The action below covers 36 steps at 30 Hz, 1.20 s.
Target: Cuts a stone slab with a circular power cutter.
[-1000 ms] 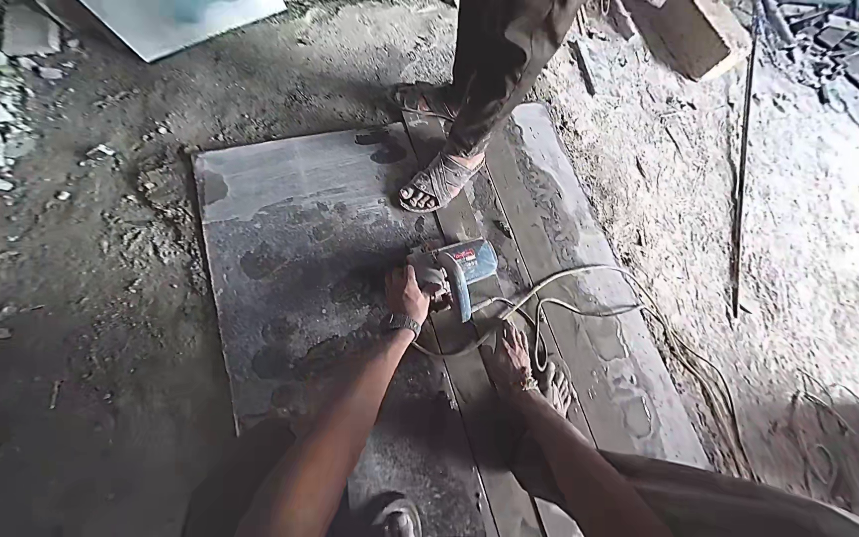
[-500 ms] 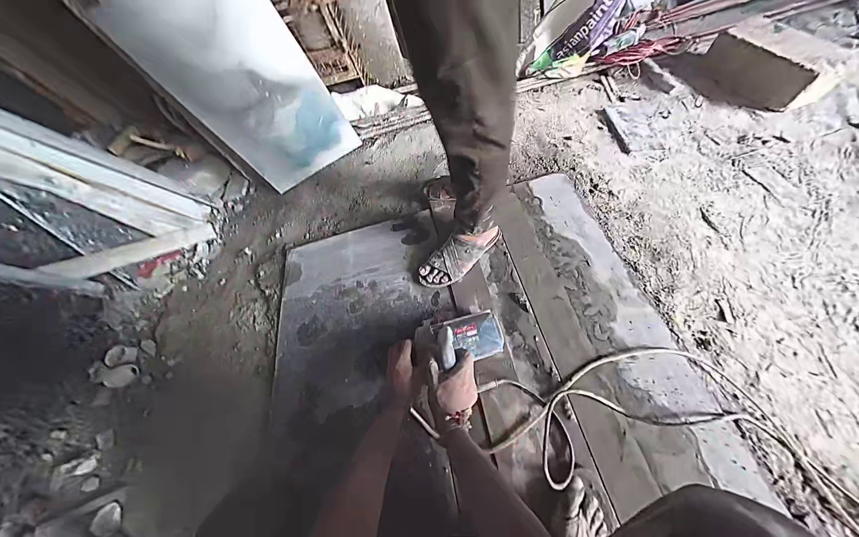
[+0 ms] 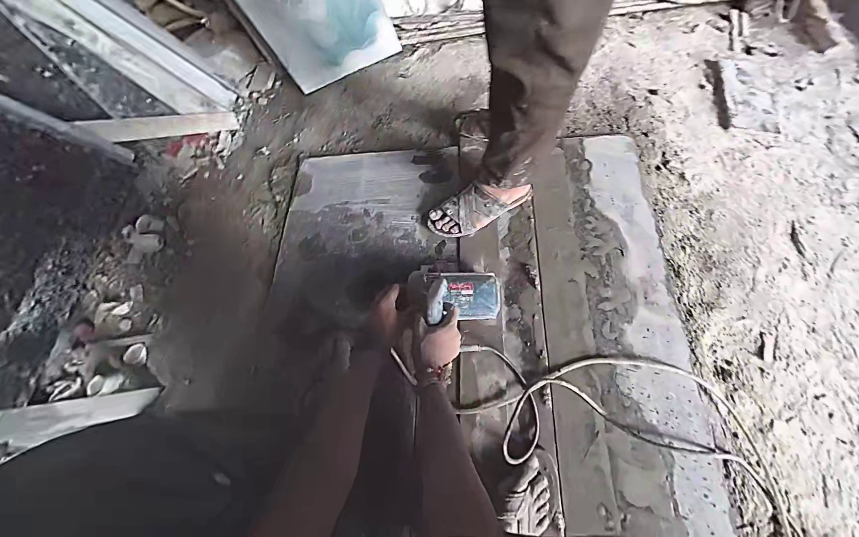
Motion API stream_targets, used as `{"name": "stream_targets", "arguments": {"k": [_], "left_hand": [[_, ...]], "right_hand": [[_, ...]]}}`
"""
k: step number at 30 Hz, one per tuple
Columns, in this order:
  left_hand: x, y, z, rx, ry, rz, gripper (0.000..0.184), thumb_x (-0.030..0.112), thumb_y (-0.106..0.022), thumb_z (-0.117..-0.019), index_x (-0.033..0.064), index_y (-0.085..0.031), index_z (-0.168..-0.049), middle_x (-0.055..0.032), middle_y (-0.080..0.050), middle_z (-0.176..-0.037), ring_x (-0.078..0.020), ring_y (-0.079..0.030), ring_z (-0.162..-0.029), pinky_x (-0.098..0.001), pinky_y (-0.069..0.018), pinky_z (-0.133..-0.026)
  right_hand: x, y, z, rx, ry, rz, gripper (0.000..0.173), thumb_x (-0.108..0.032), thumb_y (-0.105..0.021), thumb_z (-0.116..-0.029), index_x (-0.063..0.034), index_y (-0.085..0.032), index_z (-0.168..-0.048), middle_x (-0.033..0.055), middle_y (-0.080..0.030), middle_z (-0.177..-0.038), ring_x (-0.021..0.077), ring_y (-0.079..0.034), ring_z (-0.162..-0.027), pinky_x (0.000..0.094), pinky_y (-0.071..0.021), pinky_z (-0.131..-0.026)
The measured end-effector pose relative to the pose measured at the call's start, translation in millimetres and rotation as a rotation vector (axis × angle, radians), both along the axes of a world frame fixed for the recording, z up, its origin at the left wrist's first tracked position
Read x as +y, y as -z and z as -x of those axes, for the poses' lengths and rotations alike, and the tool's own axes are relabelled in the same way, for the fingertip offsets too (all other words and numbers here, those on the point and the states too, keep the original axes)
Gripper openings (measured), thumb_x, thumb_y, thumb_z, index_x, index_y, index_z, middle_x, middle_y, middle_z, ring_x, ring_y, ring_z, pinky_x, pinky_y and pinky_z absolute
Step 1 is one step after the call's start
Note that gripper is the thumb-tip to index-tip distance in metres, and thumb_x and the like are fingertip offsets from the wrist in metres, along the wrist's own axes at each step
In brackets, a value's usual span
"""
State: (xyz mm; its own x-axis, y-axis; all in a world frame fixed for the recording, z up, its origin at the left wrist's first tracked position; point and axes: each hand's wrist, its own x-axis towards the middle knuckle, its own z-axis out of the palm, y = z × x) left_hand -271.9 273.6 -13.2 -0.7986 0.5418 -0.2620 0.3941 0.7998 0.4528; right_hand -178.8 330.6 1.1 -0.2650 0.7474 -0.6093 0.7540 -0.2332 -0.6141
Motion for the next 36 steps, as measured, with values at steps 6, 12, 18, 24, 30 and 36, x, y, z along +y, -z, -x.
{"name": "stream_targets", "arguments": {"k": [6, 12, 18, 24, 30, 36], "left_hand": [[-4, 15, 12, -0.020, 0.033, -0.128, 0.055, 0.028, -0.080, -0.0865, -0.0047, -0.064, -0.129, -0.0259, -0.064, -0.132, -0.0373, -0.060, -0.128, -0.0471, -0.0443, -0.112], [1, 12, 20, -0.060, 0.035, -0.143, 0.054, 0.023, -0.081, -0.0851, -0.0073, -0.066, -0.126, -0.0278, -0.064, -0.131, -0.0415, -0.059, -0.128, -0.0511, -0.0439, -0.111], [2, 15, 30, -0.092, 0.051, -0.165, 0.052, 0.023, -0.081, -0.0854, -0.0070, -0.067, -0.125, -0.0270, -0.065, -0.130, -0.0403, -0.058, -0.128, -0.0466, -0.0422, -0.113], [4, 24, 34, -0.077, 0.046, -0.222, 0.049, 0.019, -0.082, -0.0838, -0.0082, -0.068, -0.122, -0.0278, -0.066, -0.124, -0.0423, -0.060, -0.122, -0.0469, -0.0443, -0.110], [8, 21, 37, -0.069, 0.040, -0.250, 0.050, 0.021, -0.083, -0.0830, -0.0097, -0.068, -0.120, -0.0288, -0.067, -0.122, -0.0435, -0.060, -0.122, -0.0478, -0.0449, -0.109], [9, 24, 43, -0.042, 0.064, -0.290, 0.053, 0.024, -0.085, -0.0806, -0.0100, -0.069, -0.118, -0.0292, -0.068, -0.119, -0.0449, -0.062, -0.119, -0.0498, -0.0465, -0.107]], "right_hand": [[-7, 5, 13, -0.046, 0.094, -0.144, 0.055, -0.035, -0.082, -0.0855, -0.0129, -0.063, -0.133, 0.0171, -0.076, -0.090, 0.0406, -0.073, -0.083, 0.0610, -0.0544, -0.071], [-15, 10, 23, -0.043, 0.180, -0.327, 0.053, -0.027, -0.085, -0.0814, -0.0077, -0.066, -0.126, 0.0180, -0.074, -0.084, 0.0414, -0.072, -0.076, 0.0611, -0.0531, -0.066], [-16, 11, 31, -0.049, 0.213, -0.393, 0.056, -0.024, -0.085, -0.0815, -0.0044, -0.064, -0.129, 0.0197, -0.074, -0.086, 0.0432, -0.071, -0.079, 0.0631, -0.0523, -0.070], [-16, 13, 41, -0.088, 0.237, -0.465, 0.052, -0.025, -0.082, -0.0830, -0.0025, -0.065, -0.127, 0.0206, -0.074, -0.086, 0.0430, -0.071, -0.078, 0.0624, -0.0523, -0.069], [-15, 15, 48, -0.110, 0.245, -0.510, 0.049, -0.025, -0.082, -0.0824, -0.0032, -0.067, -0.123, 0.0192, -0.073, -0.082, 0.0423, -0.071, -0.074, 0.0620, -0.0521, -0.065], [-12, 12, 55, -0.121, 0.258, -0.515, 0.049, -0.023, -0.082, -0.0820, -0.0035, -0.066, -0.124, 0.0190, -0.074, -0.084, 0.0419, -0.071, -0.074, 0.0621, -0.0523, -0.067]]}}
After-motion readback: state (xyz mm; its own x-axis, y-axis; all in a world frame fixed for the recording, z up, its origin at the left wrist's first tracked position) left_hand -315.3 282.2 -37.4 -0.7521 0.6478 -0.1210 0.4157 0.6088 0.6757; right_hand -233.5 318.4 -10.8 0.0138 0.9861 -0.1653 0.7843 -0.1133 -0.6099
